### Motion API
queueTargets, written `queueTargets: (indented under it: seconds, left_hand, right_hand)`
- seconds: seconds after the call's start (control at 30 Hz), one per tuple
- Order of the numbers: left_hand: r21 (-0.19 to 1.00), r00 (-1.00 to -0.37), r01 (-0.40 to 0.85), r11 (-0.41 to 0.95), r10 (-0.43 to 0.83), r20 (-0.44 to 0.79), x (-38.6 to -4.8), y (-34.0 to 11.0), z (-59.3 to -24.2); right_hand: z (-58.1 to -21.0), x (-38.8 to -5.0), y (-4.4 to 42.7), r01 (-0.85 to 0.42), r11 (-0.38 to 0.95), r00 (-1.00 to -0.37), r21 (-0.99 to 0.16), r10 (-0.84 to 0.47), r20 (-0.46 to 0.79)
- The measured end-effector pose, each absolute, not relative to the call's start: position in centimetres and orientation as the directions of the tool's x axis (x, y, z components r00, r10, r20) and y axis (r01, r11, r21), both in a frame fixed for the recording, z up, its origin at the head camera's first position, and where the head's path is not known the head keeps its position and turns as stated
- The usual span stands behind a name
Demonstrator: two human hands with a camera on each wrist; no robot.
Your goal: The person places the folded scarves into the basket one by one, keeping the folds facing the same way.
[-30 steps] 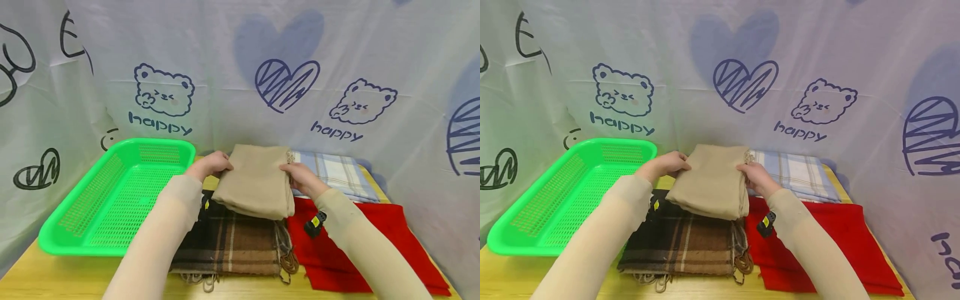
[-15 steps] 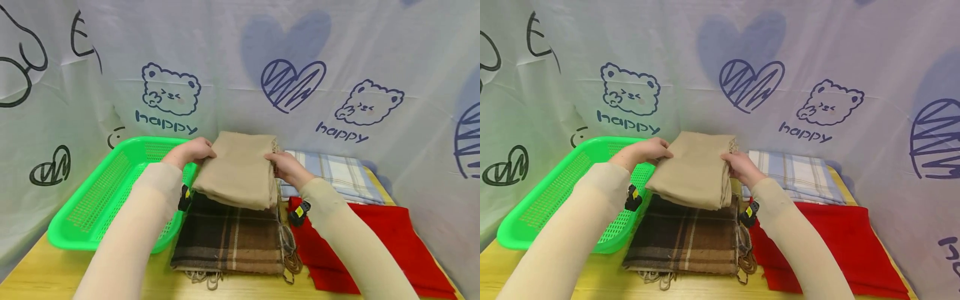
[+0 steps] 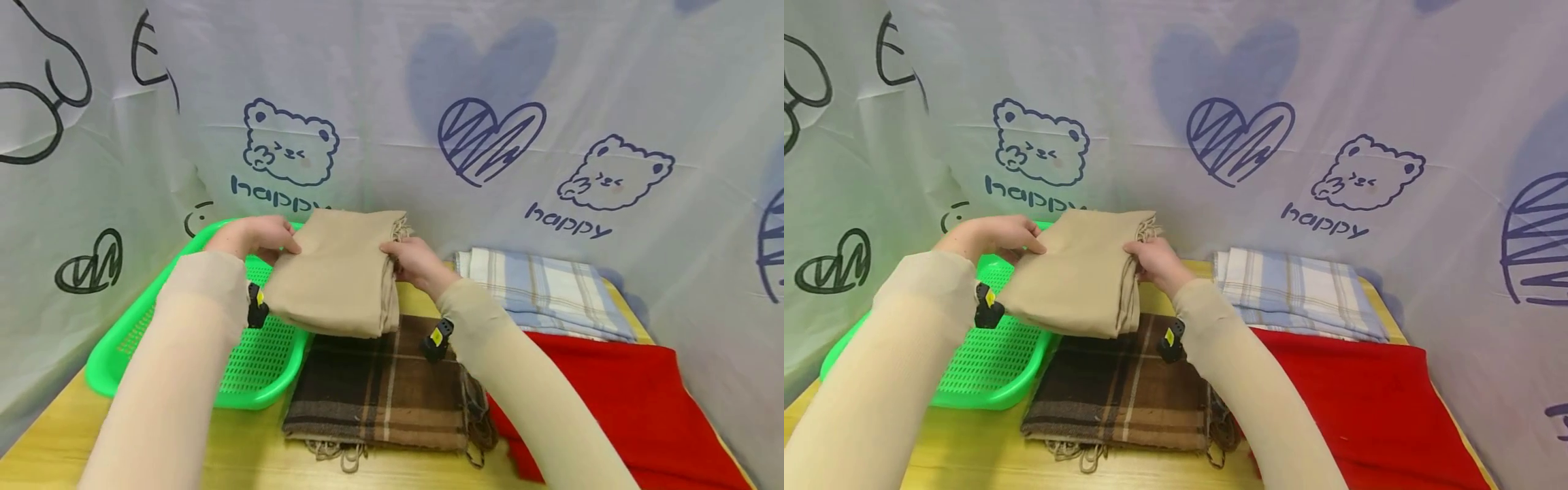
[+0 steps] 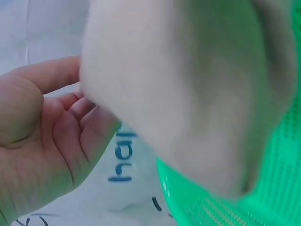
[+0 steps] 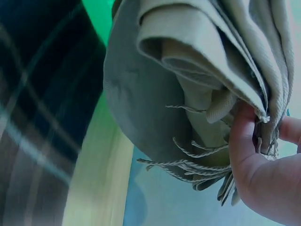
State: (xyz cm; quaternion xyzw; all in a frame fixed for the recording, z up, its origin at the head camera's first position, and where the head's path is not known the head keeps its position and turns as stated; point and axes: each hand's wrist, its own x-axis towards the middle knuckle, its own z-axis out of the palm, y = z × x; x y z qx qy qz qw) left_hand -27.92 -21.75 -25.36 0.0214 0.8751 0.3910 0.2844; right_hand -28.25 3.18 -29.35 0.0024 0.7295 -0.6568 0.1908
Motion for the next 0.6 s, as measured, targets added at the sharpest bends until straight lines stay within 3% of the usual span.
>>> queueTargets:
  seconds: [0.4, 0.6]
  left_hand:
    - [0.627, -0.808, -0.179, 0.758, 0.251, -0.534, -26.7, -27.2, -25.7]
    - [0.637, -0.784, -0.253, 0.728, 0.232, -0.576, -25.7, -30.0, -26.5]
  right_hand:
    - [-30.3, -27.5, -3.1, 0.271, 0.156, -0.903, -0.950, -0.300, -0.307]
    - [-30.9, -26.4, -6.2, 0.268, 0.159, -0.892, -0.950, -0.331, -0.307]
